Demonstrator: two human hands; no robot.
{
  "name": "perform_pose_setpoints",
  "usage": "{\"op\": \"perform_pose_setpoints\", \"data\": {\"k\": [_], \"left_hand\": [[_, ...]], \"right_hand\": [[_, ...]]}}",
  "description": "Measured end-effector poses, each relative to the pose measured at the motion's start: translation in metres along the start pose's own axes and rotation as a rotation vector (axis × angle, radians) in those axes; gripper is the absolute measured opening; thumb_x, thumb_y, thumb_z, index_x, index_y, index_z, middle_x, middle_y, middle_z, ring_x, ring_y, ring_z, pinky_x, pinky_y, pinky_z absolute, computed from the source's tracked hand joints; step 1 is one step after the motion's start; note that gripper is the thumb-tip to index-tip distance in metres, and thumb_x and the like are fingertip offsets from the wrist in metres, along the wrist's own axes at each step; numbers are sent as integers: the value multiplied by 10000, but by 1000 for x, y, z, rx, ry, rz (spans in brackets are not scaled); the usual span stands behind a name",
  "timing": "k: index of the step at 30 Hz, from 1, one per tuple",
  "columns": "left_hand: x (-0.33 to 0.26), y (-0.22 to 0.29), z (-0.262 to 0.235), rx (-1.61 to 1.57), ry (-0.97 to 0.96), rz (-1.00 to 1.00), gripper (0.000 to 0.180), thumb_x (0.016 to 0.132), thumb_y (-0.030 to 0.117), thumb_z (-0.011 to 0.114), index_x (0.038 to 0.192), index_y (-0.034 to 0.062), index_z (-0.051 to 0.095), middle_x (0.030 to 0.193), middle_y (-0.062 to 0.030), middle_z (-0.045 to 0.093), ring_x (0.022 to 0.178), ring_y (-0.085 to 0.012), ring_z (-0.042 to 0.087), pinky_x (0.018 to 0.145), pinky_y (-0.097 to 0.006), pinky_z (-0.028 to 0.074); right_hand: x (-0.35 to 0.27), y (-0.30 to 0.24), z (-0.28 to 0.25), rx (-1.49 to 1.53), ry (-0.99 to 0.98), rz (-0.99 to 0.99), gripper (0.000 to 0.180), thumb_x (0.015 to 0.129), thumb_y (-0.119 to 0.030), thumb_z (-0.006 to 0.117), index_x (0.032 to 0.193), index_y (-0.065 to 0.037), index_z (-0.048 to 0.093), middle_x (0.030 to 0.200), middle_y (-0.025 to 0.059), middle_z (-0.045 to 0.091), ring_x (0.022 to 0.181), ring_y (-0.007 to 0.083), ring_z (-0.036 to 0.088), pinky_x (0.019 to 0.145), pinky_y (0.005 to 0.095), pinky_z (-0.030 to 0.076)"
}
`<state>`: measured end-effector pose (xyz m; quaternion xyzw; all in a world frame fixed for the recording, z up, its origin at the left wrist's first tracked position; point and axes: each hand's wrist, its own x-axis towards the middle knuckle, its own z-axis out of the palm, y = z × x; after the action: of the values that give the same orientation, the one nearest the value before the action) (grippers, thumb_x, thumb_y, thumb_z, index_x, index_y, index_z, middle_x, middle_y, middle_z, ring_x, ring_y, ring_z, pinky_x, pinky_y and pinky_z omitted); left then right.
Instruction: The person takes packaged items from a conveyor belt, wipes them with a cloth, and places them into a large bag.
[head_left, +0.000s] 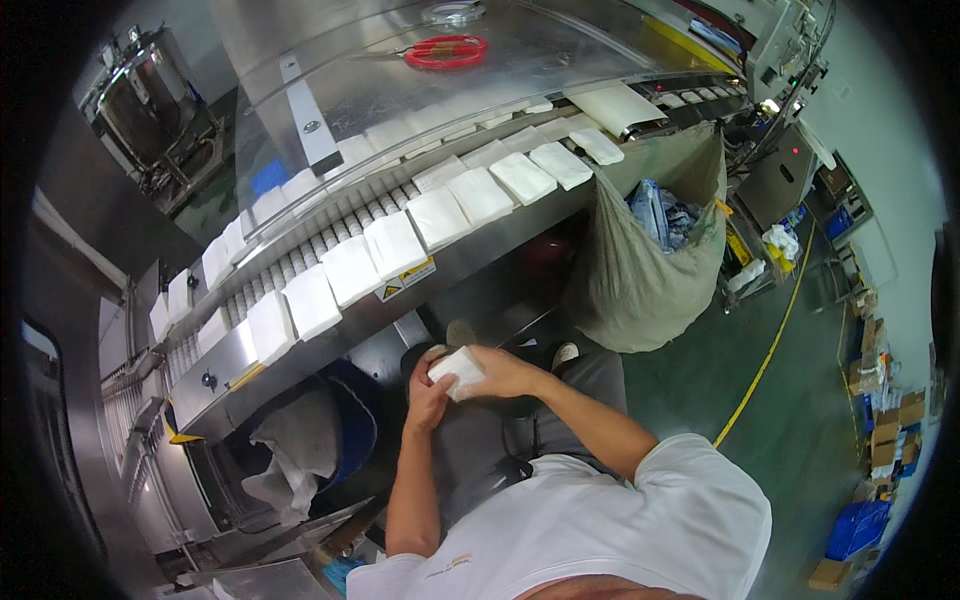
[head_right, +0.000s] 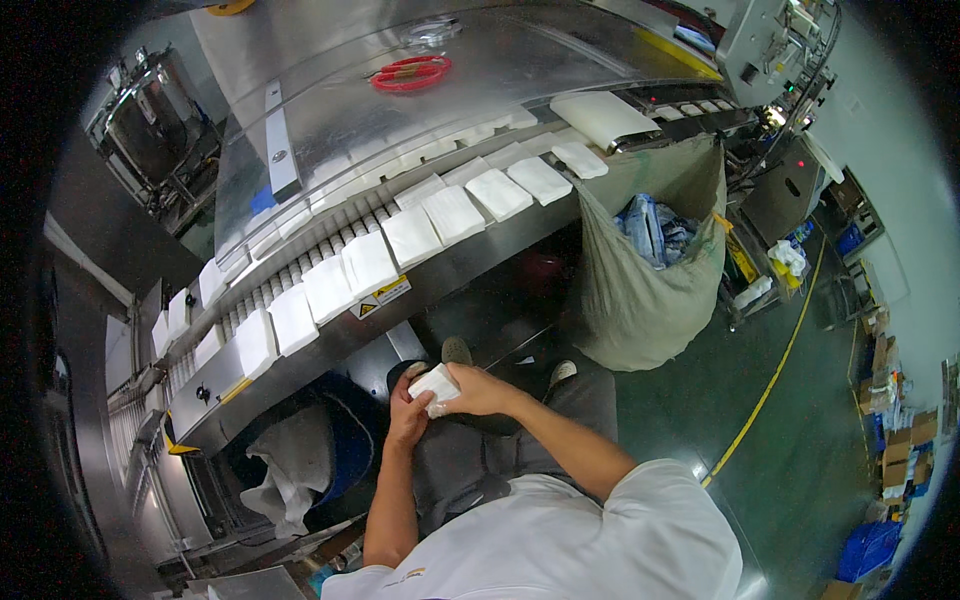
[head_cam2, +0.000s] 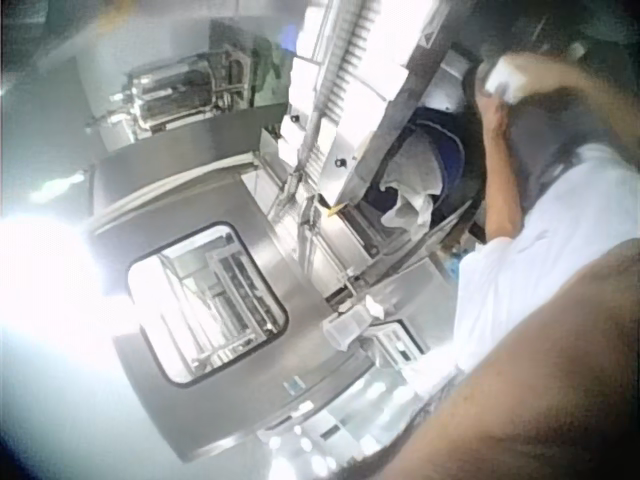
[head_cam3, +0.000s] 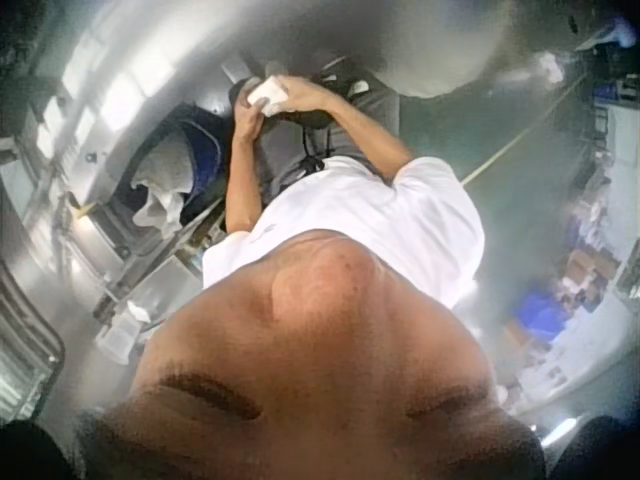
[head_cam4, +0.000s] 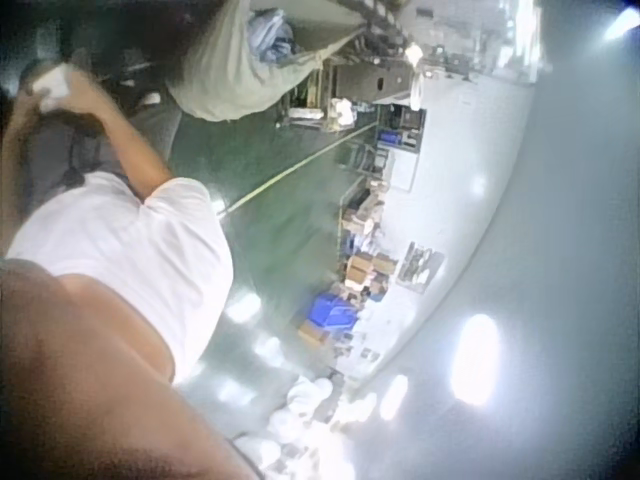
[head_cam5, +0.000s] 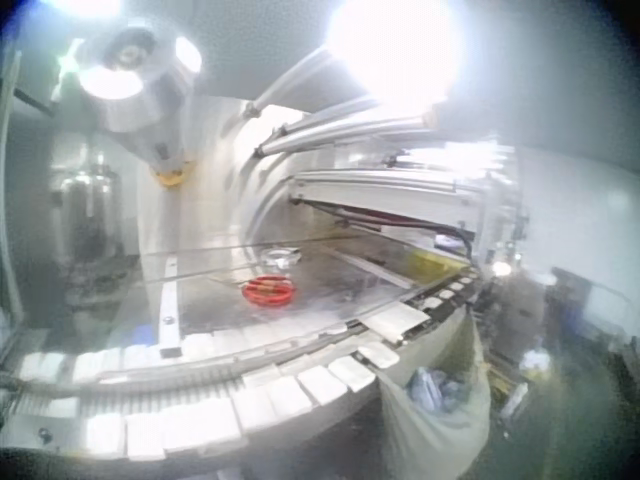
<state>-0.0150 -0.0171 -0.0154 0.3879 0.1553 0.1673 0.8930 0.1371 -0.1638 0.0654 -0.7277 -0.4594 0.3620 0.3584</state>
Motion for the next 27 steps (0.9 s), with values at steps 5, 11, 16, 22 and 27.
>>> {"op": "perform_pose_setpoints", "data": {"k": [5,11,16,22,27], "left_hand": [[-6,2,0,40,-7,-6,637,841,44,818,1407,31,527,1263,-95,643,1172,-217,632,1041,-361,498],[-2,1,0,194,16,-14,658,845,29,803,1426,36,495,1280,-116,629,1173,-230,628,1036,-361,495],[-4,3,9,174,41,38,658,825,19,784,1420,-2,504,1302,-140,630,1201,-248,620,1065,-376,485],[-1,-1,3,123,33,39,681,802,-16,818,1412,44,519,1216,-90,646,1152,-227,634,1015,-350,512],[0,-2,0,151,42,47,679,794,-30,816,1404,44,526,1206,-83,642,1116,-217,642,993,-349,520]], "right_hand": [[3,4,3,128,152,52,458,839,-261,823,1172,2,650,1004,123,711,891,216,675,806,352,545],[-7,-1,3,247,180,122,389,861,-21,764,1224,10,629,1009,101,716,900,138,699,778,302,563],[-6,14,11,273,233,86,379,858,-37,777,1196,35,621,1036,119,727,937,155,706,803,311,566],[-5,37,18,501,157,90,373,884,-95,794,1184,40,617,1052,114,728,953,159,693,839,314,553],[-7,22,13,442,133,113,306,913,-54,757,1162,36,604,1037,74,706,952,111,651,834,281,534]]}}
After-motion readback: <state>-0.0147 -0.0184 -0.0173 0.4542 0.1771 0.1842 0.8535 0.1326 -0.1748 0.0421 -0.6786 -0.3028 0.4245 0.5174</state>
